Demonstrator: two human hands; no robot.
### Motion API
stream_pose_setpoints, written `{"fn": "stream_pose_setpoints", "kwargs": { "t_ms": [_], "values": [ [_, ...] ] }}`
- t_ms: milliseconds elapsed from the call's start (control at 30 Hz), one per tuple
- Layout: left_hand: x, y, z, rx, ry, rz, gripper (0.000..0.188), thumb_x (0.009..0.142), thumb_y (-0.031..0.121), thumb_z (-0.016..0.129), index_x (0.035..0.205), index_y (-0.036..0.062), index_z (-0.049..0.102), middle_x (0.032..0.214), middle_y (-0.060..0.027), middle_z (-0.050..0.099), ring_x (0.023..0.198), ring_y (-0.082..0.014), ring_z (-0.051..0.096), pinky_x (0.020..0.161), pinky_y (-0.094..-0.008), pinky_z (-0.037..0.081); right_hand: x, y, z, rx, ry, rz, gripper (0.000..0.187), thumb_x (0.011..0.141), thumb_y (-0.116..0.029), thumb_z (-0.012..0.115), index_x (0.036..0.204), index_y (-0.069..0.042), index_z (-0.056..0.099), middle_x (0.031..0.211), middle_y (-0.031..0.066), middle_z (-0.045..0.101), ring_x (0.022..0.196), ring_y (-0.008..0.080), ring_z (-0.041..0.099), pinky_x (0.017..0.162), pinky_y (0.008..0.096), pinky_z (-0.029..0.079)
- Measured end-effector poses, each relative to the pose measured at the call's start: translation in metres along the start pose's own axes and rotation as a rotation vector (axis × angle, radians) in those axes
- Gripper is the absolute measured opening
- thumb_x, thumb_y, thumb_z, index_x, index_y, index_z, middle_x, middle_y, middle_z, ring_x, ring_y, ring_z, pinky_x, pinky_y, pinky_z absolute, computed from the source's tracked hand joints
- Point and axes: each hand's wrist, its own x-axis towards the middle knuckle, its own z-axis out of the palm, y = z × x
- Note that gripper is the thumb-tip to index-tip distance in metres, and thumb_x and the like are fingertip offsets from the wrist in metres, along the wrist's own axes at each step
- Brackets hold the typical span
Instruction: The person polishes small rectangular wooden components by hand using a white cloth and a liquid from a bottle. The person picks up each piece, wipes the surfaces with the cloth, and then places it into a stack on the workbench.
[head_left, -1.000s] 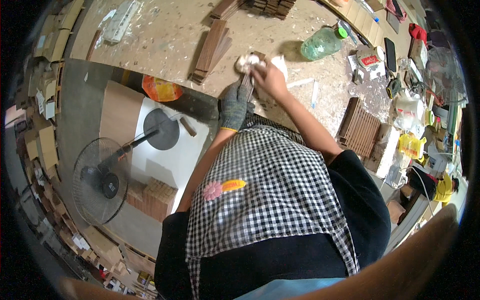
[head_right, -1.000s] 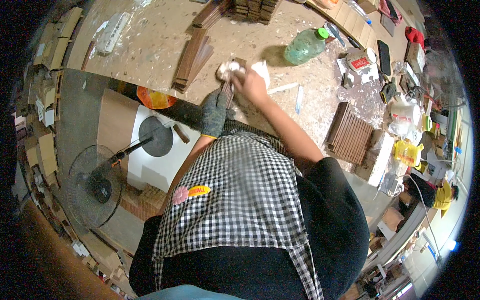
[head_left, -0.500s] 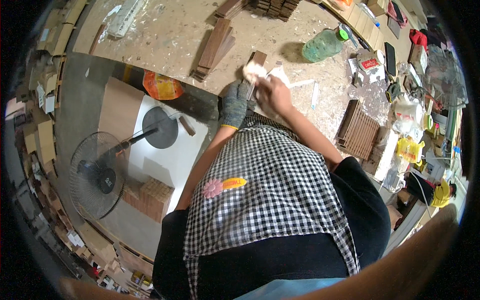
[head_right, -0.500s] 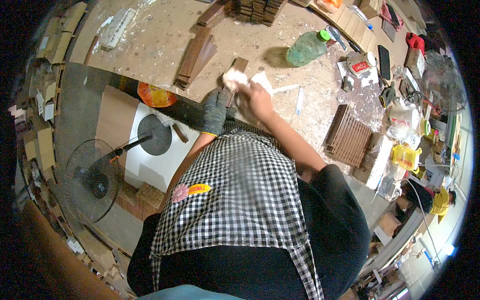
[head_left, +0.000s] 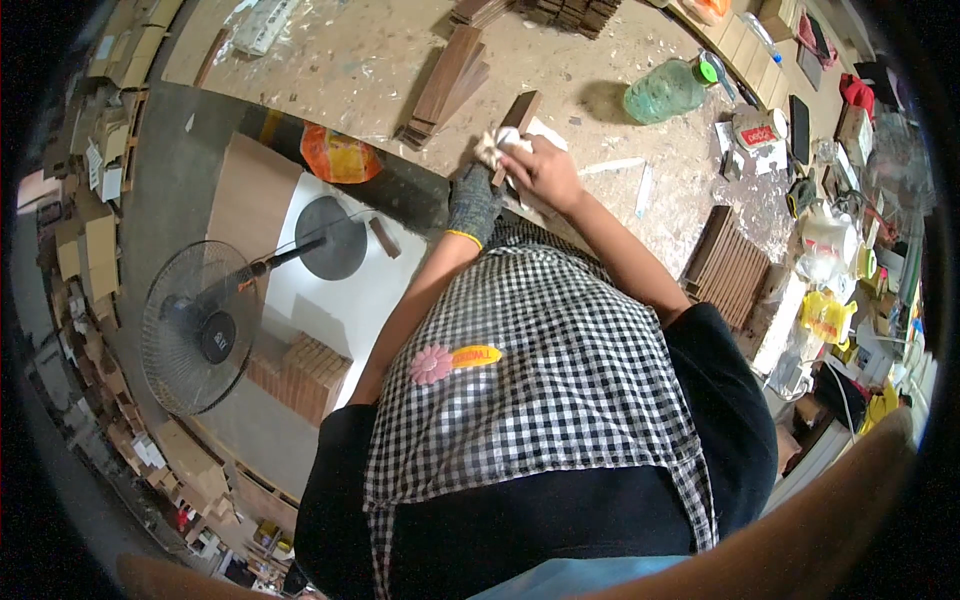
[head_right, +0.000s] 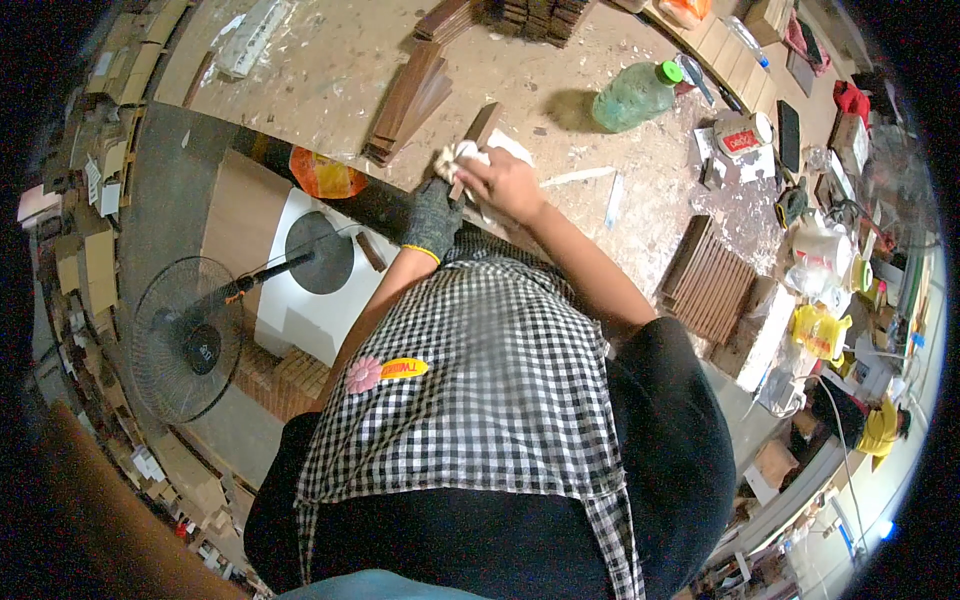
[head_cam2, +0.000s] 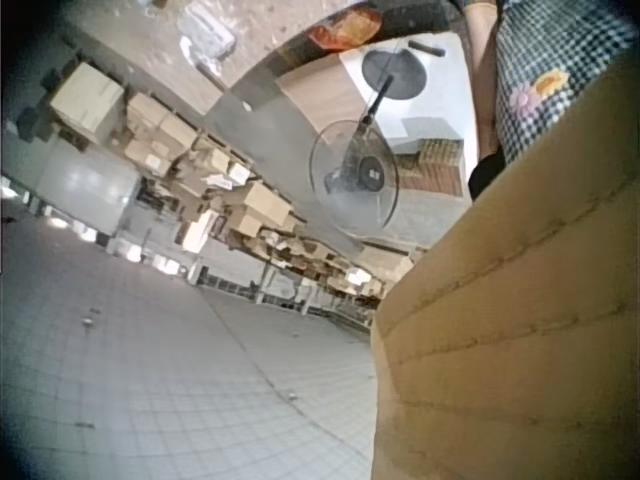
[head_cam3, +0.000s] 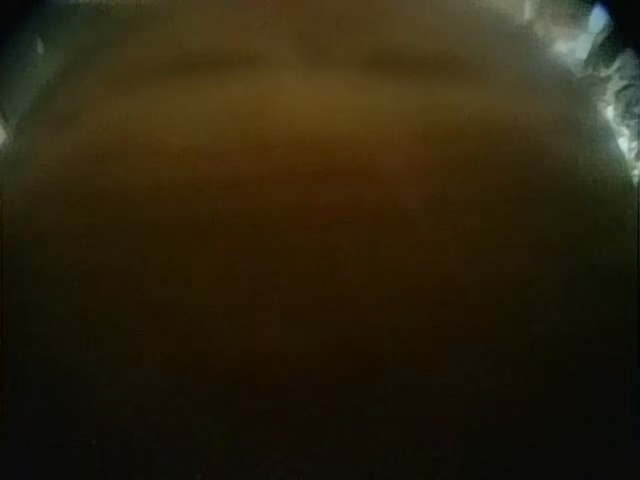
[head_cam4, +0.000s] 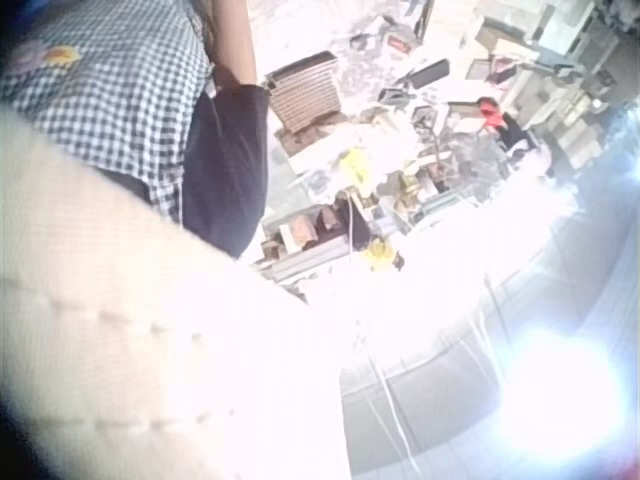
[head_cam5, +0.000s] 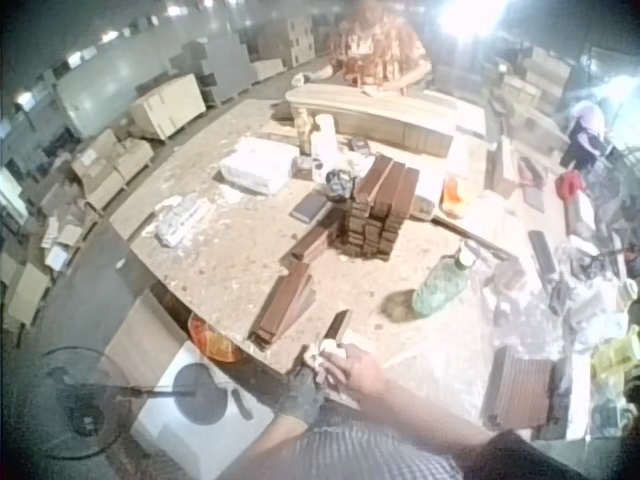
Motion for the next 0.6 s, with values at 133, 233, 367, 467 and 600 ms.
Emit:
{"fn": "stream_pose_setpoints", "kwargs": {
  "t_ms": [133,233,367,467,600],
  "values": [
    [-0.015,0.042,-0.019,0.064,0.010,0.034,0.043,0.082,0.008,0.069,0.123,-0.0007,0.057,0.116,-0.0251,0.061,0.106,-0.0434,0.060,0.089,-0.0420,0.052,0.027,0.067,0.007,-0.156,0.077,0.201,0.028,0.100,-0.044,0.052,0.110,-0.021,0.065,0.081,0.0154,0.061,0.066,0.0284,0.063,0.054,0.0414,0.052],
    [-0.027,0.057,-0.030,-0.364,-0.042,-0.212,0.032,0.087,0.016,0.067,0.114,0.0018,0.057,0.102,-0.0193,0.060,0.088,-0.0344,0.056,0.075,-0.0370,0.048,0.057,0.114,-0.011,-0.167,-0.013,0.520,0.029,0.101,-0.041,0.053,0.113,-0.019,0.067,0.092,0.0197,0.067,0.076,0.0343,0.068,0.062,0.0439,0.054],
    [-0.036,0.094,-0.047,-0.951,-0.066,-0.550,0.025,0.099,0.035,0.061,0.102,0.0101,0.059,0.072,-0.0092,0.061,0.050,-0.0140,0.053,0.043,-0.0264,0.042,0.044,0.114,-0.032,0.181,0.567,0.581,0.044,0.105,-0.038,0.045,0.109,0.001,0.066,0.087,0.0218,0.071,0.081,0.0376,0.068,0.076,0.0448,0.053],
    [-0.035,0.073,-0.045,-0.604,0.055,-0.034,0.038,0.099,0.036,0.060,0.122,0.0056,0.057,0.089,-0.0190,0.067,0.071,-0.0290,0.065,0.062,-0.0387,0.053,0.016,0.030,-0.048,1.112,0.181,0.941,0.057,0.103,-0.046,0.048,0.117,0.008,0.060,0.096,0.0213,0.071,0.092,0.0332,0.068,0.087,0.0456,0.052],
    [-0.034,0.068,-0.043,0.235,-0.053,0.290,0.040,0.100,0.032,0.053,0.136,0.0116,0.054,0.127,-0.0236,0.060,0.113,-0.0411,0.059,0.089,-0.0475,0.050,-0.014,-0.037,-0.032,0.849,0.132,1.125,0.089,0.091,-0.053,0.067,0.144,0.013,0.038,0.128,0.0259,0.060,0.120,0.0320,0.057,0.107,0.0371,0.039]
  ]
}}
